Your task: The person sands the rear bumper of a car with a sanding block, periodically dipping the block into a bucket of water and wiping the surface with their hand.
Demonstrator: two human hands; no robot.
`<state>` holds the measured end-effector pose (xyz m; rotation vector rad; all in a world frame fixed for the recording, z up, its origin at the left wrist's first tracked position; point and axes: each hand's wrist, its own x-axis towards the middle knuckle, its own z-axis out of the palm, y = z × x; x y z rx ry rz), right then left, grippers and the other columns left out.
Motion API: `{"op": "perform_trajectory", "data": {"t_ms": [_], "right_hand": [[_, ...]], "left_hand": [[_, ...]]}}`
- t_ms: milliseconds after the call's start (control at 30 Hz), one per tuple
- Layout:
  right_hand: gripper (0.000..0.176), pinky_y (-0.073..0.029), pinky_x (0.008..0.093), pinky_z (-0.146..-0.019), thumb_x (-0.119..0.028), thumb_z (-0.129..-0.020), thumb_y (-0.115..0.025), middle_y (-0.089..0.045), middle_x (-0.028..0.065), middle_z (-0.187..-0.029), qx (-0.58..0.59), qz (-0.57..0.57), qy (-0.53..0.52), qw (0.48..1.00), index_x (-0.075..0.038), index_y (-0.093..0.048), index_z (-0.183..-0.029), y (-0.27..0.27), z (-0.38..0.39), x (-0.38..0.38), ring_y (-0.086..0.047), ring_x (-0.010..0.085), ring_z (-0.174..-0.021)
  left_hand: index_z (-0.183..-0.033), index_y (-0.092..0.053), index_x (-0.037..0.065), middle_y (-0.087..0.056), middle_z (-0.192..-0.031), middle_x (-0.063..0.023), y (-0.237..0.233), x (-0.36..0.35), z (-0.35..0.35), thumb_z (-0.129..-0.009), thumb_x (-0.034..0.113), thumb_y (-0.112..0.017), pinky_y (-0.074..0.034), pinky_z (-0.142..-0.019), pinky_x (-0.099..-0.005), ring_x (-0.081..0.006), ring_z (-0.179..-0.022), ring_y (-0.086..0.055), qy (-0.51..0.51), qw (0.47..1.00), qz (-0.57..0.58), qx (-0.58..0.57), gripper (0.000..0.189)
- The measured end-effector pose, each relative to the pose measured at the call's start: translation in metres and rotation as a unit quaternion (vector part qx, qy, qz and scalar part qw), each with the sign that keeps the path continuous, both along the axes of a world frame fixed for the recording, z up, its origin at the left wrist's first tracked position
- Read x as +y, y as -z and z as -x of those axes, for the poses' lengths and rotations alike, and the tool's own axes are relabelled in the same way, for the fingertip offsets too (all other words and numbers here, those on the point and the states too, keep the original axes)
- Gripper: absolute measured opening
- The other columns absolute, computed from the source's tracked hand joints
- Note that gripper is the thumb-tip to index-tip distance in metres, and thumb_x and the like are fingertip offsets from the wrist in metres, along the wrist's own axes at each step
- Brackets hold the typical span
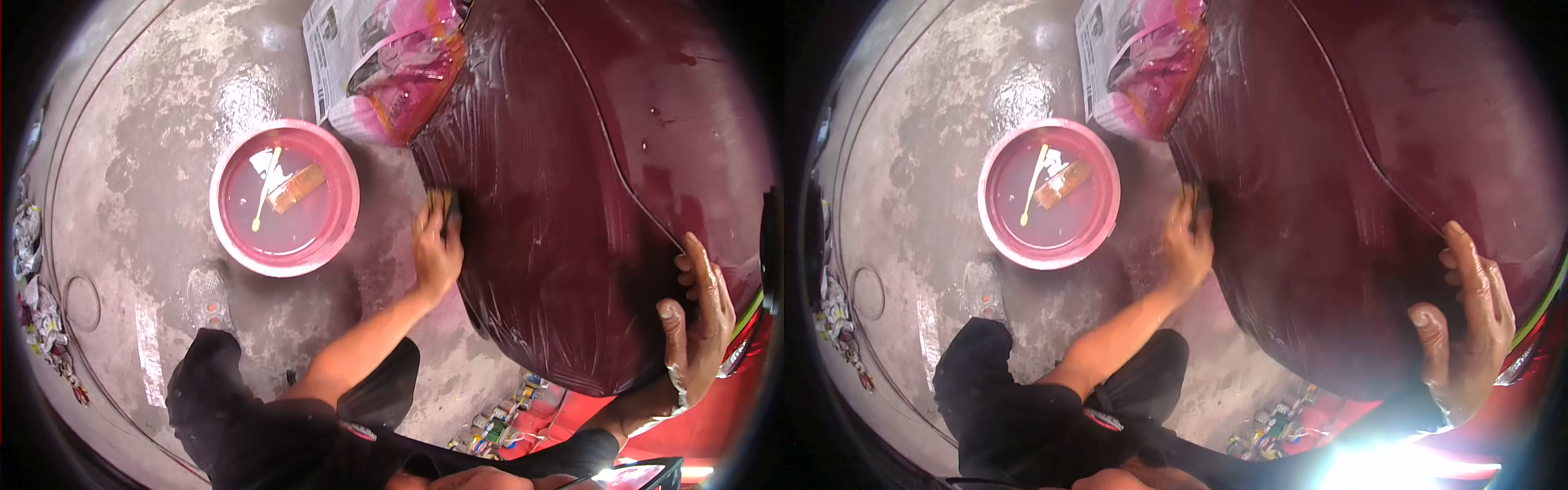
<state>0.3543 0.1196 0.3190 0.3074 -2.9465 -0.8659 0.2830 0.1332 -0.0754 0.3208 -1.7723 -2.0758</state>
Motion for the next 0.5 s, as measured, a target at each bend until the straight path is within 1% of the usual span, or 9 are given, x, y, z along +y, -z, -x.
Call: {"op": "perform_trajectory", "data": {"t_ms": [100,167,267,333,367,400,433,467,500], "right_hand": [[0.078,-0.046,0.034,-0.072,-0.059,-0.09,-0.062,-0.065,0.0161,-0.101,0.016,0.023,-0.015,0.999,0.004,-0.058,-0.136,0.002,0.0,0.005,-0.059,0.0247,-0.085],[0.077,-0.046,0.0341,-0.072,-0.059,-0.089,-0.063,-0.065,0.0156,-0.099,0.014,0.016,-0.005,1.0,0.003,-0.058,-0.135,0.002,0.0,0.0,-0.059,0.0246,-0.084],[0.081,-0.042,0.0316,-0.079,-0.062,-0.084,-0.067,-0.065,0.0114,-0.102,0.051,0.04,0.031,0.997,0.0,-0.06,-0.136,0.004,-0.002,-0.002,-0.054,0.0199,-0.09],[0.078,-0.047,0.0342,-0.074,-0.059,-0.088,-0.064,-0.066,0.0164,-0.099,0.027,0.034,0.013,0.999,0.005,-0.06,-0.133,0.003,0.001,-0.006,-0.061,0.0245,-0.086],[0.078,-0.047,0.0342,-0.074,-0.059,-0.088,-0.064,-0.066,0.0164,-0.099,0.039,0.037,0.013,0.998,0.005,-0.06,-0.133,0.001,0.002,-0.005,-0.061,0.0245,-0.086],[0.078,-0.047,0.0341,-0.074,-0.059,-0.087,-0.064,-0.067,0.017,-0.101,0.028,0.028,0.005,0.999,0.005,-0.06,-0.132,-0.001,0.003,-0.004,-0.061,0.0247,-0.087],[0.078,-0.047,0.0341,-0.074,-0.059,-0.087,-0.065,-0.067,0.0176,-0.103,0.013,0.02,0.001,1.0,0.005,-0.061,-0.131,-0.001,0.002,-0.002,-0.062,0.0249,-0.088],[0.078,-0.047,0.0341,-0.074,-0.059,-0.087,-0.065,-0.067,0.0176,-0.103,0.013,0.02,0.008,1.0,0.005,-0.061,-0.131,0.0,0.001,0.0,-0.062,0.0249,-0.088],[0.081,-0.044,0.0327,-0.076,-0.062,-0.084,-0.066,-0.066,0.0136,-0.101,0.027,0.03,0.021,0.999,0.002,-0.061,-0.133,0.002,0.001,0.001,-0.058,0.0223,-0.087]], "left_hand": [[-0.128,-0.063,-0.004,-0.064,-0.127,-0.0265,0.01,-0.002,0.006,-0.095,0.015,-0.064,-0.047,-0.101,-0.0402,-0.0394,-0.118,-0.063,0.014,0.999,0.045,0.002,0.039],[-0.132,-0.062,0.0,-0.063,-0.131,-0.0246,-0.005,-0.03,0.055,-0.093,0.013,-0.065,-0.046,-0.103,-0.0432,-0.0392,-0.123,-0.06,0.088,0.99,-0.069,-0.087,0.04],[-0.133,-0.061,0.0,-0.059,-0.136,-0.0247,-0.006,-0.033,0.047,-0.093,0.011,-0.065,-0.045,-0.104,-0.0457,-0.0388,-0.127,-0.056,0.111,0.982,-0.101,-0.113,0.042],[-0.134,-0.06,-0.002,-0.059,-0.135,-0.0254,-0.005,-0.01,-0.008,-0.093,0.01,-0.064,-0.045,-0.105,-0.0453,-0.0391,-0.125,-0.057,0.067,0.998,0.006,-0.012,0.042],[-0.135,-0.058,-0.003,-0.059,-0.135,-0.0257,-0.007,-0.001,-0.045,-0.093,0.009,-0.063,-0.043,-0.107,-0.045,-0.0391,-0.125,-0.057,0.073,0.996,0.042,0.005,0.044],[-0.135,-0.058,-0.003,-0.059,-0.135,-0.0257,-0.002,0.005,-0.053,-0.093,0.009,-0.063,-0.042,-0.108,-0.0451,-0.0389,-0.126,-0.057,0.077,0.997,0.031,0.011,0.043],[-0.135,-0.058,-0.002,-0.059,-0.135,-0.0257,0.002,0.009,-0.059,-0.094,0.008,-0.062,-0.041,-0.11,-0.0452,-0.0387,-0.126,-0.057,0.085,0.996,0.018,0.014,0.043],[-0.135,-0.058,-0.002,-0.059,-0.135,-0.0263,0.003,0.004,-0.039,-0.094,0.01,-0.062,-0.041,-0.109,-0.0445,-0.0383,-0.126,-0.057,0.071,0.997,0.021,-0.006,0.043],[-0.135,-0.059,-0.003,-0.059,-0.135,-0.0268,0.003,-0.005,0.001,-0.095,0.012,-0.062,-0.041,-0.109,-0.0439,-0.0379,-0.126,-0.057,0.059,0.998,0.023,-0.022,0.042]]}}
